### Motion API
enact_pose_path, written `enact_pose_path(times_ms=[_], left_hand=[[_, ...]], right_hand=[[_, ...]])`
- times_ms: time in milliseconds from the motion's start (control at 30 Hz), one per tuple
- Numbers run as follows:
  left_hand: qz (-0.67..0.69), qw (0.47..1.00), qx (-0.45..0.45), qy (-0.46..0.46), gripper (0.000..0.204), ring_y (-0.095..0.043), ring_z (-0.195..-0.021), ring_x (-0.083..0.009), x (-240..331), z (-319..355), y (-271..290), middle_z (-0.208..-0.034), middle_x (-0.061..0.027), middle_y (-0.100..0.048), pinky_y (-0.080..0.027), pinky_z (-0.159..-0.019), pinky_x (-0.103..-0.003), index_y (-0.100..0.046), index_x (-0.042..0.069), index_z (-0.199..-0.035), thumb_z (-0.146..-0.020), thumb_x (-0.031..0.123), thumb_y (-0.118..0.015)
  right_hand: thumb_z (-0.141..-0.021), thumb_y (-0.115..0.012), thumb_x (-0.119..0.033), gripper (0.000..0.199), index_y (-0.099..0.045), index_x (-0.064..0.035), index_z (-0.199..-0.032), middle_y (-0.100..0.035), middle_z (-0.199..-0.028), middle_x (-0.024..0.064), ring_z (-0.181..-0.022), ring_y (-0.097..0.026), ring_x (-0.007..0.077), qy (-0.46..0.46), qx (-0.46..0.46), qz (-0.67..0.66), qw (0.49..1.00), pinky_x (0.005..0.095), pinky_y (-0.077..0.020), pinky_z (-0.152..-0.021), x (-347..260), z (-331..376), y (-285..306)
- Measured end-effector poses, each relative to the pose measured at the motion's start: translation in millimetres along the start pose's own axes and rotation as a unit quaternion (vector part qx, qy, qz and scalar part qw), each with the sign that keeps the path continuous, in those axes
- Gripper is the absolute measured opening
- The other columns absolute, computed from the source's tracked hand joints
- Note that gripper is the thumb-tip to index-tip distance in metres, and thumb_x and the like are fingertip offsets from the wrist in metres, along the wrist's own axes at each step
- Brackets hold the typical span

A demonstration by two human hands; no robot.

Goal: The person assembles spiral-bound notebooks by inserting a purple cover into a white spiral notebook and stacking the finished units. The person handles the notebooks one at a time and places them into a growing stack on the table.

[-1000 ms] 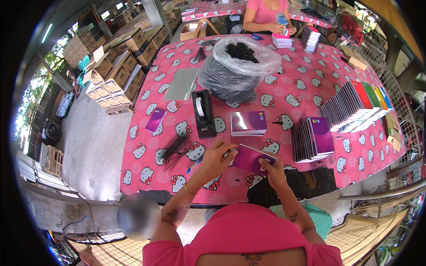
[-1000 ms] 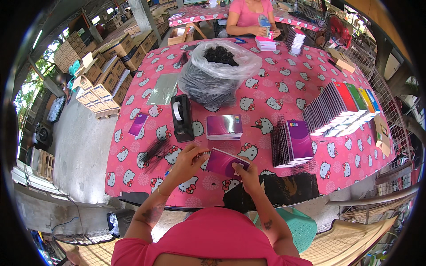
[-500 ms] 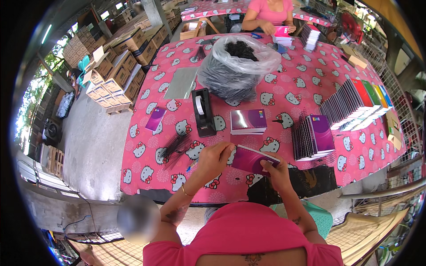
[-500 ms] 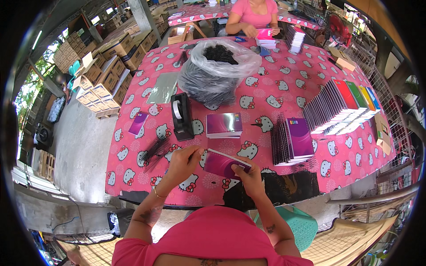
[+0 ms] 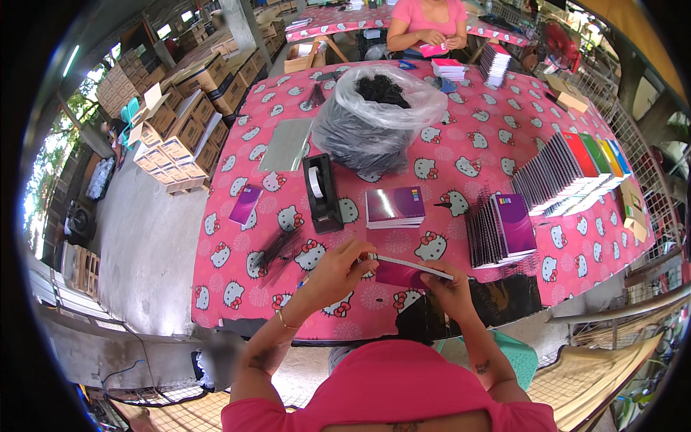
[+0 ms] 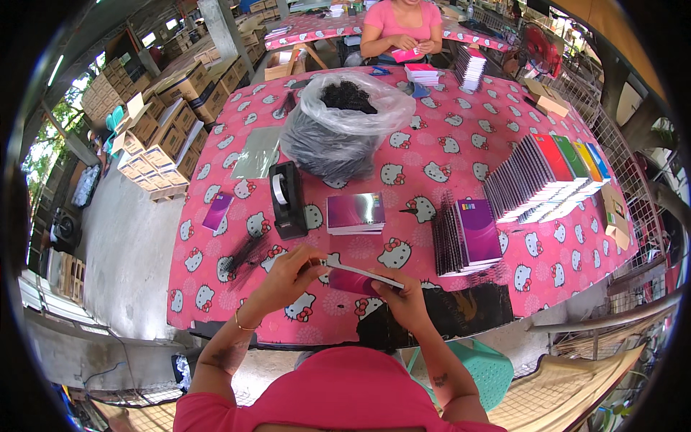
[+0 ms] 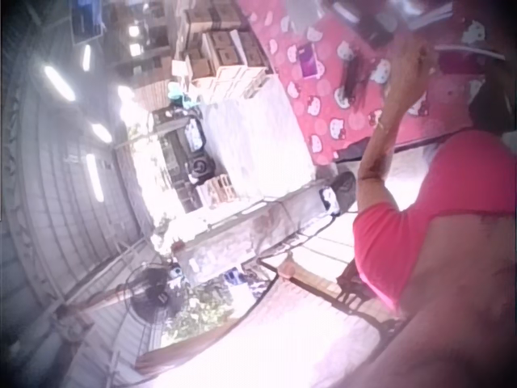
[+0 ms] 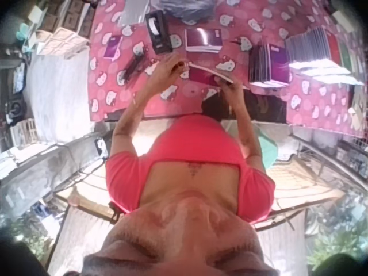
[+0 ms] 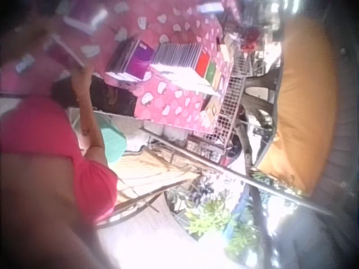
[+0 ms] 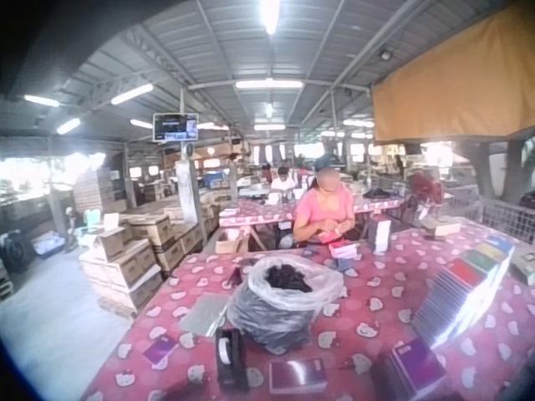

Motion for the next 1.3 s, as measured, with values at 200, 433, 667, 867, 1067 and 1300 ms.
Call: enact_pose_path(times_ms=[200,433,667,867,1067,1300], left_hand=[[-0.016,0.998,-0.058,-0.031,0.025,-0.065,-0.07,-0.0243,-7,-7,5,-0.09,-0.0098,-0.064,-0.05,-0.06,-0.034,-0.064,0.006,-0.115,-0.091,0.012,-0.069],[0.003,0.992,-0.128,-0.004,0.026,-0.064,-0.074,-0.0276,-27,-21,2,-0.091,-0.0089,-0.064,-0.05,-0.062,-0.037,-0.065,0.008,-0.116,-0.091,0.016,-0.068],[-0.095,0.991,-0.05,-0.086,0.02,-0.062,-0.069,-0.0266,-11,-35,4,-0.087,-0.0107,-0.061,-0.05,-0.061,-0.035,-0.066,0.005,-0.108,-0.091,0.017,-0.068],[-0.225,0.967,-0.043,-0.111,0.041,-0.06,-0.103,-0.0342,-14,-35,-2,-0.12,-0.0155,-0.059,-0.048,-0.086,-0.045,-0.06,0.005,-0.126,-0.092,0.027,-0.067],[-0.378,0.915,0.078,-0.112,0.076,-0.032,-0.142,-0.038,-23,22,-86,-0.154,-0.0226,-0.034,-0.016,-0.114,-0.063,-0.035,-0.006,-0.146,-0.094,0.045,-0.057],[-0.146,0.985,0.002,-0.092,0.014,-0.063,-0.079,-0.033,-19,-43,-13,-0.105,-0.0084,-0.065,-0.041,-0.095,-0.054,-0.063,0.009,-0.094,-0.092,0.023,-0.065]], right_hand=[[-0.091,-0.064,0.005,0.025,-0.07,-0.0024,-0.114,-0.072,-0.097,0.003,-0.085,-0.063,0.0093,0.088,-0.033,0.087,0.992,0.0251,-0.0506,-0.076,-14,-3,-1],[-0.091,-0.063,0.007,0.026,-0.07,-0.0035,-0.114,-0.069,-0.089,0.0011,-0.075,-0.057,0.0071,0.03,-0.003,0.056,0.998,0.0239,-0.0478,-0.067,-13,-11,5],[-0.092,-0.066,0.003,0.024,-0.069,-0.0037,-0.115,-0.07,-0.098,-0.0001,-0.087,-0.058,0.0051,0.012,-0.006,0.031,0.999,0.0214,-0.0464,-0.077,-13,-17,5],[-0.092,-0.066,0.002,0.026,-0.069,-0.0042,-0.116,-0.069,-0.097,0.0002,-0.087,-0.058,0.0049,0.023,0.017,0.049,0.998,0.0214,-0.0459,-0.078,-19,-17,3],[-0.091,-0.068,-0.001,0.024,-0.07,-0.003,-0.114,-0.068,-0.086,-0.0003,-0.074,-0.052,0.0047,0.072,0.114,0.029,0.99,0.0217,-0.0448,-0.068,-23,-19,-11],[-0.091,-0.067,0.0,0.027,-0.068,-0.0015,-0.119,-0.069,-0.1,0.0013,-0.089,-0.058,0.0062,0.057,0.072,0.059,0.994,0.0207,-0.0454,-0.082,-21,-19,-2]])
Point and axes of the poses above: each hand's wrist, its own z-axis away from the middle knuckle, its own y-axis out of the back of the hand, x = y × z, the point moved 2 cm from there along -z, towards the middle knuckle
